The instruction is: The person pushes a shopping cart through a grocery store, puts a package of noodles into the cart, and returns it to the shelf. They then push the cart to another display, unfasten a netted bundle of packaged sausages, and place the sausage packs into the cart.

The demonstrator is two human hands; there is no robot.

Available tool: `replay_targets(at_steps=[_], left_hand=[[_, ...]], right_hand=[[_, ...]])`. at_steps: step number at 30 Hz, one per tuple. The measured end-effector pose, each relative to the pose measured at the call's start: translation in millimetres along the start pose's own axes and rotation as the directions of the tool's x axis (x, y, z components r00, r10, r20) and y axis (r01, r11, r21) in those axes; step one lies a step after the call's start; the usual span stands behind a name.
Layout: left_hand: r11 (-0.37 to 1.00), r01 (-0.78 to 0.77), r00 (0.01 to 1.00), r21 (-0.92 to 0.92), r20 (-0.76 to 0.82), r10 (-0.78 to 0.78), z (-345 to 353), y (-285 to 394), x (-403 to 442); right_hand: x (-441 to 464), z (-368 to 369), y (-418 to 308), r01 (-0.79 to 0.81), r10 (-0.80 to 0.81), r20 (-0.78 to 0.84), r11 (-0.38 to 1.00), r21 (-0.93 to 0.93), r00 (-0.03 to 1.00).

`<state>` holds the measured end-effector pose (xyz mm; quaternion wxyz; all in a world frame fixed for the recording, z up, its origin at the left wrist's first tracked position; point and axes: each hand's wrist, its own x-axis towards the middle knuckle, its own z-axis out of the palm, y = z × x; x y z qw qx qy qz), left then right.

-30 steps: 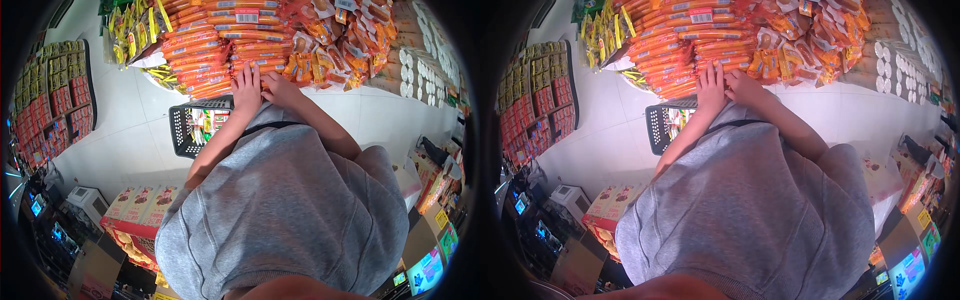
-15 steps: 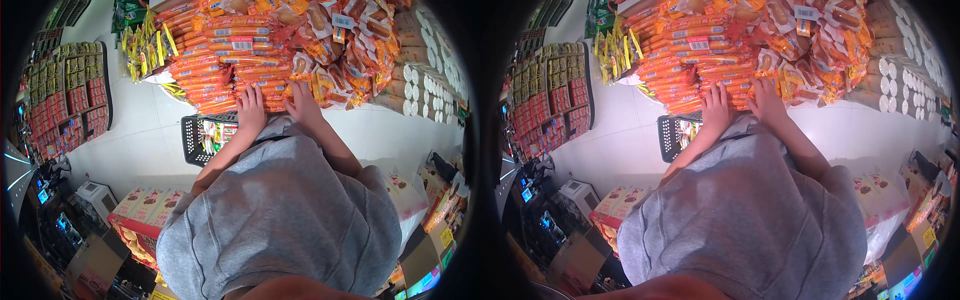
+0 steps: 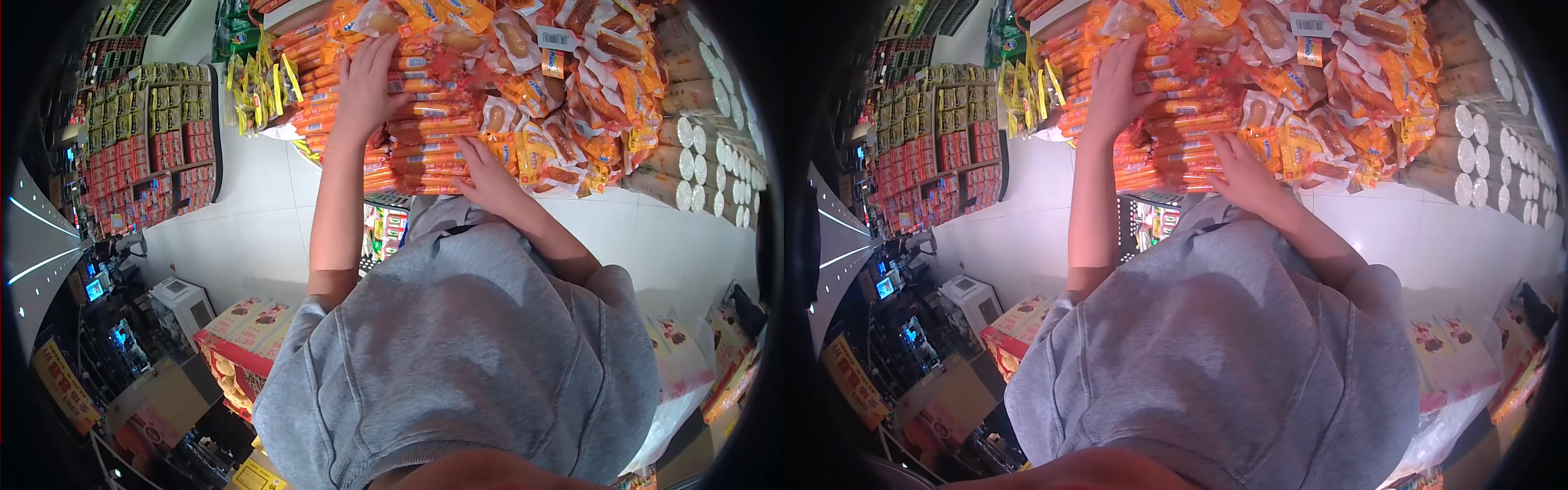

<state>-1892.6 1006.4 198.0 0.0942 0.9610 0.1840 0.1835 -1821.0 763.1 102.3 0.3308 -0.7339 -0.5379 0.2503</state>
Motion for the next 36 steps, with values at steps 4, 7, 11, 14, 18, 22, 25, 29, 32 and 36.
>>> replay_targets(at_steps=[4, 7, 11, 14, 18, 22, 25, 29, 32, 36], left_hand=[[0.993, -0.095, 0.995, -0.074, 0.033, 0.098, -1.0, -18.7, 11.3], [0.991, -0.134, 0.991, 0.011, 0.006, 0.134, 1.5, -16.9, 3.4], [0.987, -0.157, 0.984, 0.041, -0.074, 0.16, 9.6, -22.0, -2.1], [0.988, -0.151, 0.96, -0.034, -0.245, 0.138, 7.9, -24.7, -1.9], [0.971, -0.086, 0.888, -0.225, -0.458, -0.028, -16.5, -10.5, -5.5], [0.93, -0.05, 0.804, -0.365, -0.567, -0.18, -52.7, 15.1, -14.8], [0.622, 0.002, 0.833, -0.783, -0.343, -0.434, -83.1, 66.2, -40.9], [0.106, 0.184, 0.852, -0.977, 0.105, -0.512, -39.3, 88.1, -82.1], [-0.05, 0.326, 0.842, -0.944, 0.314, -0.439, 20.9, 92.3, -110.0], [-0.194, 0.496, 0.774, -0.846, 0.532, -0.343, 63.3, 83.2, -135.1]], right_hand=[[-2.6, -13.3, -1.5, -0.027, 0.025, 0.041, 0.998, 0.053, 0.999], [-3.3, -10.9, 1.7, -0.017, 0.014, 0.035, 0.994, 0.104, 0.999], [-5.8, -18.4, -0.6, -0.024, 0.024, 0.008, 0.992, 0.123, 1.0], [-11.8, -23.7, 1.3, -0.029, 0.032, -0.024, 0.993, 0.112, 0.999], [-19.0, -25.2, 6.9, -0.018, 0.021, -0.028, 0.992, 0.121, 0.999], [-22.4, -31.2, 6.5, -0.005, 0.01, -0.031, 0.983, 0.185, 0.999], [-21.3, -43.4, -10.5, 0.022, 0.012, -0.095, 0.939, 0.342, 0.995], [-21.5, -56.2, -25.3, 0.051, 0.099, -0.22, 0.806, 0.59, 0.971], [-18.5, -59.2, -24.0, 0.067, 0.147, -0.253, 0.73, 0.68, 0.956], [-11.9, -50.5, -6.1, -0.016, 0.132, -0.152, 0.805, 0.593, 0.979]])
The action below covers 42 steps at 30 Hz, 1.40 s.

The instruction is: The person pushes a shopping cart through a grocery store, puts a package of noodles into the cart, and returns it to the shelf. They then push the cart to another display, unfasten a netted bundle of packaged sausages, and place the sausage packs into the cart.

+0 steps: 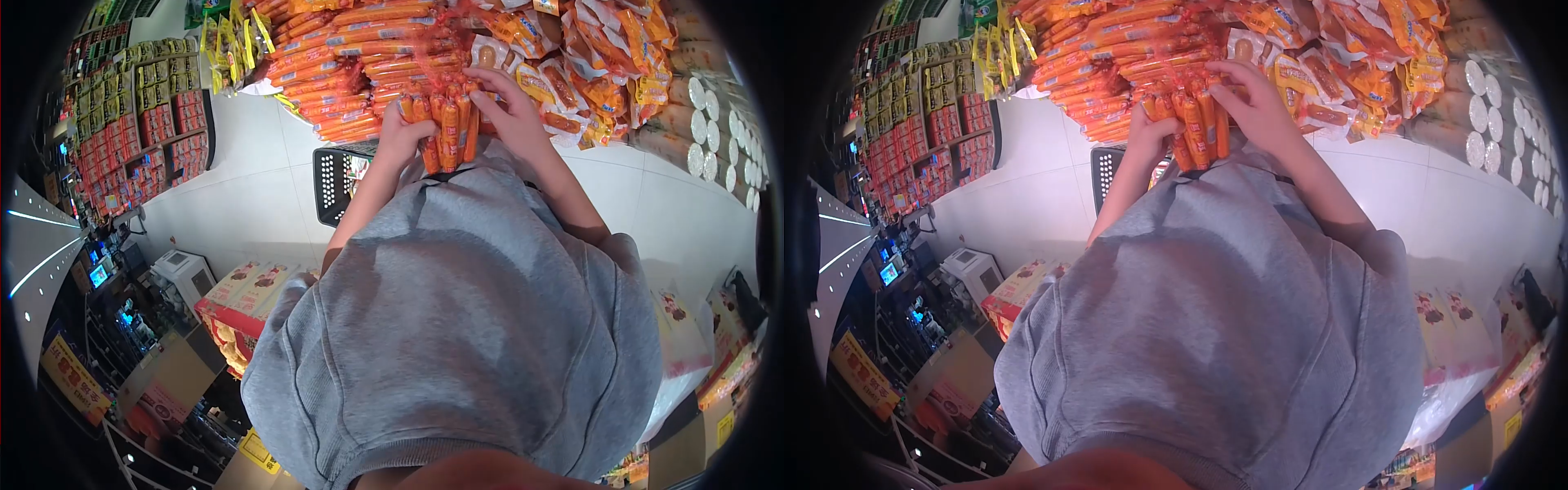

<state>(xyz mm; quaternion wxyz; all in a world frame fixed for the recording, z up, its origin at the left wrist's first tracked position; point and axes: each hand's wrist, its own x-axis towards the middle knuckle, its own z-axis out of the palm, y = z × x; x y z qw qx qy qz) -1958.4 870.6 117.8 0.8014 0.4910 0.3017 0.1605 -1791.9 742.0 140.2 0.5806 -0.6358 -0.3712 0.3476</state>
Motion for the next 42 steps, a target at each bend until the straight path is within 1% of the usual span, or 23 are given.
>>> replay_targets(at_steps=[2, 4, 7, 10, 12, 13, 16, 19, 22, 25, 28, 31, 34, 37, 40, 42], left_hand=[[0.997, 0.032, 1.0, -0.072, 0.0, -0.032, -4.0, -0.1, 3.9], [0.997, 0.028, 1.0, -0.077, 0.014, -0.027, -7.0, 4.0, 9.5], [0.999, 0.012, 0.997, -0.047, 0.078, -0.008, -9.6, 6.7, 15.6], [1.0, -0.006, 0.988, -0.015, 0.156, 0.008, -5.6, 7.4, 13.9], [0.999, -0.031, 0.971, 0.016, 0.236, 0.026, -1.6, 8.9, 10.9], [0.999, -0.022, 0.968, 0.04, 0.25, 0.011, -5.5, 4.8, 11.0], [0.999, 0.026, 0.947, -0.043, 0.322, -0.01, -13.1, 4.4, 15.8], [0.982, 0.117, 0.968, -0.15, 0.237, -0.079, -10.7, 5.0, 13.6], [0.999, -0.009, 0.982, 0.031, 0.187, 0.003, -0.1, 14.4, 9.6], [0.975, -0.158, 0.97, 0.159, 0.207, 0.123, -1.5, 18.6, 12.2], [0.954, -0.217, 0.969, 0.208, 0.162, 0.185, 4.4, 25.3, 7.1], [0.945, -0.248, 0.967, 0.213, 0.117, 0.227, 8.7, 28.8, 2.3], [0.917, -0.331, 0.943, 0.224, 0.052, 0.328, 4.1, 23.0, 3.4], [0.799, -0.454, 0.885, 0.394, 0.1, 0.454, 4.5, 36.0, 3.8], [0.785, -0.428, 0.901, 0.449, 0.137, 0.412, 4.7, 45.6, 4.9], [0.805, -0.395, 0.915, 0.442, 0.115, 0.386, 4.7, 49.4, 3.3]], right_hand=[[0.8, 6.1, 5.1, -0.044, 0.044, 0.001, 0.998, 0.052, 0.999], [1.4, 11.4, 7.6, -0.063, 0.064, -0.001, 0.995, 0.077, 0.998], [5.4, 22.1, 2.3, 0.003, 0.012, -0.101, 0.99, 0.143, 0.995], [8.9, 18.7, -12.9, 0.072, -0.071, -0.076, 0.997, 0.008, 0.995], [12.7, 13.7, -9.0, 0.187, -0.19, -0.016, 0.976, -0.116, 0.982], [14.6, 12.1, -7.2, 0.248, -0.248, 0.023, 0.954, -0.169, 0.968], [18.1, 9.3, -8.3, 0.231, -0.225, 0.051, 0.958, -0.173, 0.973], [20.6, 8.9, -9.7, 0.133, -0.125, 0.05, 0.97, -0.201, 0.991], [24.4, 11.8, -3.5, 0.118, -0.118, 0.007, 0.977, -0.177, 0.993], [23.7, 15.7, -5.5, 0.112, -0.121, -0.037, 0.976, -0.184, 0.992], [20.3, 21.6, -11.2, 0.106, -0.123, -0.091, 0.98, -0.17, 0.988], [19.5, 26.6, -13.7, 0.128, -0.153, -0.123, 0.973, -0.193, 0.98], [18.5, 31.9, -17.6, 0.143, -0.177, -0.139, 0.963, -0.229, 0.974], [17.8, 34.6, -20.2, 0.149, -0.177, -0.104, 0.961, -0.233, 0.979], [16.7, 36.9, -25.2, 0.141, -0.168, -0.092, 0.959, -0.247, 0.981], [15.4, 38.5, -26.0, 0.144, -0.164, -0.063, 0.961, -0.238, 0.985]])
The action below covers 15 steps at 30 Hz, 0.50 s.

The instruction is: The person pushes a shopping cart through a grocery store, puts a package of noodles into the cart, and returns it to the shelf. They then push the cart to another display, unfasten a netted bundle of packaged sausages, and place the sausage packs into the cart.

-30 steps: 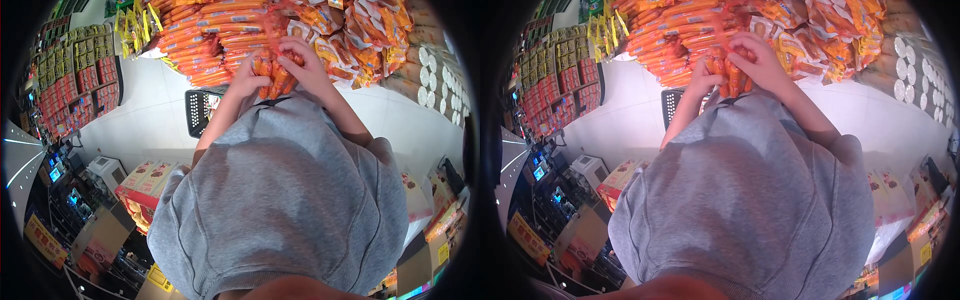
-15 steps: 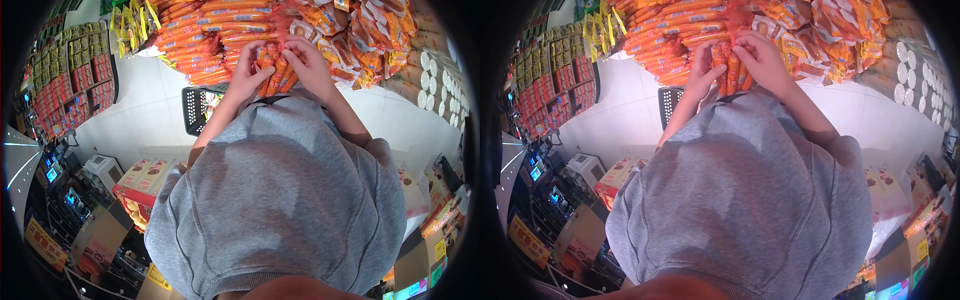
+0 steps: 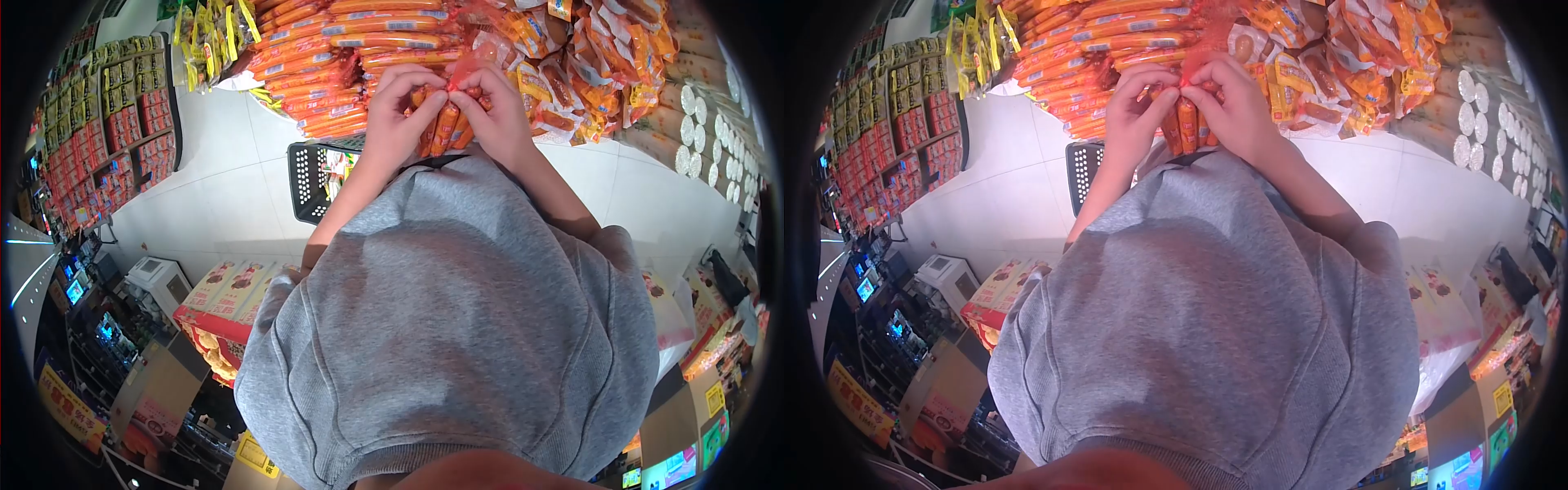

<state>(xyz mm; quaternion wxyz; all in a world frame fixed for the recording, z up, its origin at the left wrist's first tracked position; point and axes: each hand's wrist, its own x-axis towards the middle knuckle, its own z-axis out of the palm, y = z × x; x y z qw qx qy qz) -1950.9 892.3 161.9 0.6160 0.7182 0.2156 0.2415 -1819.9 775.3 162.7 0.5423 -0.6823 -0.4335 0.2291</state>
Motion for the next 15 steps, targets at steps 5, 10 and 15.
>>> replay_targets(at_steps=[5, 10, 15], left_hand=[[0.998, 0.055, 0.998, 0.023, 0.017, -0.056, -9.1, 3.9, -2.4], [0.986, 0.164, 0.985, -0.024, 0.067, -0.162, -18.5, 7.6, -3.9], [0.975, 0.21, 0.974, -0.077, 0.099, -0.202, -22.8, 4.3, -4.6]], right_hand=[[-3.1, 6.1, -2.4, 0.036, -0.037, 0.022, 0.999, 0.013, 0.999], [0.1, 9.5, -11.1, 0.158, -0.158, -0.012, 0.987, 0.013, 0.987], [-4.3, 10.4, -16.2, 0.023, -0.022, 0.061, 0.999, -0.023, 0.998]])
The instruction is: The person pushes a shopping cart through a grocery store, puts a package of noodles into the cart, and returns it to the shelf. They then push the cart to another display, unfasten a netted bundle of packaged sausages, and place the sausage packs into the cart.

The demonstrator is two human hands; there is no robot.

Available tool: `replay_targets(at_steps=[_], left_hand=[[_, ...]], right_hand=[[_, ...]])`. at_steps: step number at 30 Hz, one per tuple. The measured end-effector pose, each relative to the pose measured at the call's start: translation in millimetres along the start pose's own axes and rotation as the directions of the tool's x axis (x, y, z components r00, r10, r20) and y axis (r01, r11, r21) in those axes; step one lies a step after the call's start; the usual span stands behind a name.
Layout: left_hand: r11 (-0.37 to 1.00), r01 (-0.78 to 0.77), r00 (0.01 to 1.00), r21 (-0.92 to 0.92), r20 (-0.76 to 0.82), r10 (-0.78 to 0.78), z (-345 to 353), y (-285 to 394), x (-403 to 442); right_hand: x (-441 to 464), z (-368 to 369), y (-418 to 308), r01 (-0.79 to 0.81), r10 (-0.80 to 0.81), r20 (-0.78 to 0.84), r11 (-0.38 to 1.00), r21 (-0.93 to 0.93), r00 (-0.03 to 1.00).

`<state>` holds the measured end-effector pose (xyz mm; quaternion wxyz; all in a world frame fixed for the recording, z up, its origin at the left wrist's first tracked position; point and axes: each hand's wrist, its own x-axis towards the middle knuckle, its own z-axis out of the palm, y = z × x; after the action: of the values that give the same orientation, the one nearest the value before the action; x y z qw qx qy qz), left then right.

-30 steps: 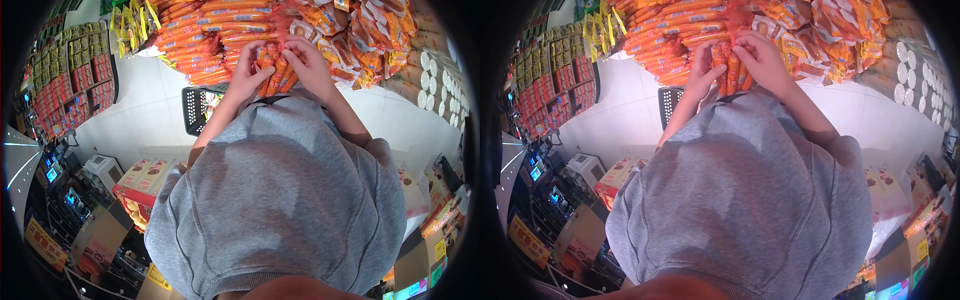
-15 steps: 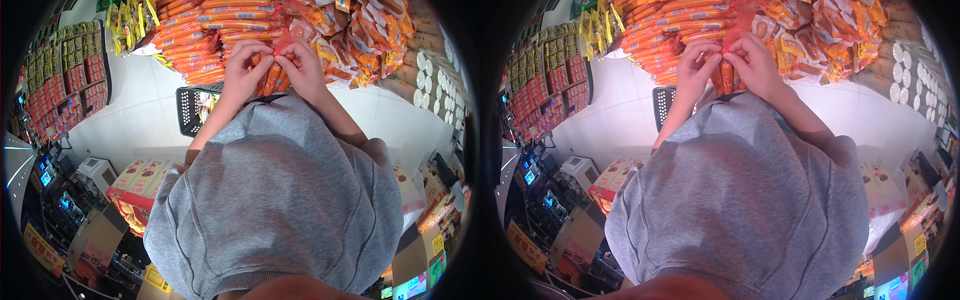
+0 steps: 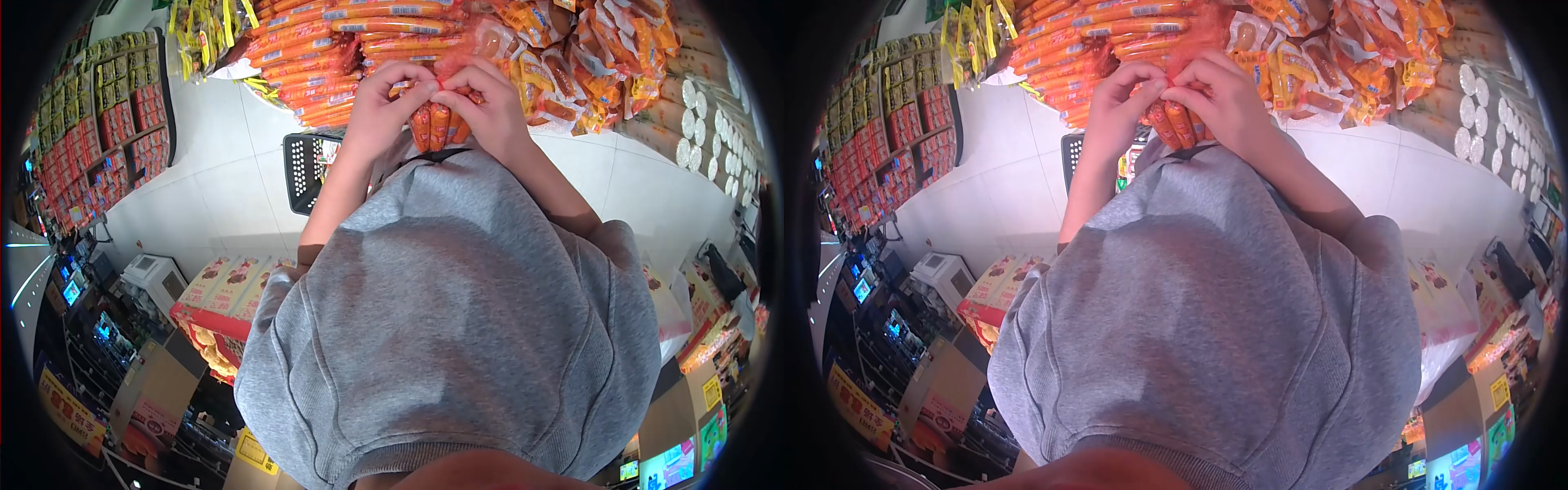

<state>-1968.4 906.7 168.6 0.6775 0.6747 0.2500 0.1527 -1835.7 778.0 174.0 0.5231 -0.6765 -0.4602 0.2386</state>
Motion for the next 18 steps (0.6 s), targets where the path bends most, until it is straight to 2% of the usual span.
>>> replay_targets(at_steps=[7, 13, 16, 18], left_hand=[[0.994, 0.076, 0.997, -0.077, 0.013, -0.075, -3.3, -7.3, -7.8], [0.988, 0.121, 0.993, -0.092, 0.0, -0.121, -2.1, -8.9, -10.2], [0.986, 0.075, 0.994, -0.146, -0.071, -0.086, 7.0, -10.5, -10.4], [0.998, 0.016, 0.997, -0.066, -0.073, -0.021, 10.2, -9.3, -9.6]], right_hand=[[-6.5, 7.6, 2.4, 0.117, -0.121, -0.047, 0.99, -0.083, 0.991], [-7.6, 3.7, -1.9, 0.022, -0.021, 0.032, 0.999, -0.037, 0.999], [-7.9, 4.7, -4.5, 0.014, -0.014, 0.008, 1.0, -0.013, 1.0], [-6.3, 4.4, -0.3, -0.004, 0.003, 0.033, 1.0, 0.01, 0.999]])
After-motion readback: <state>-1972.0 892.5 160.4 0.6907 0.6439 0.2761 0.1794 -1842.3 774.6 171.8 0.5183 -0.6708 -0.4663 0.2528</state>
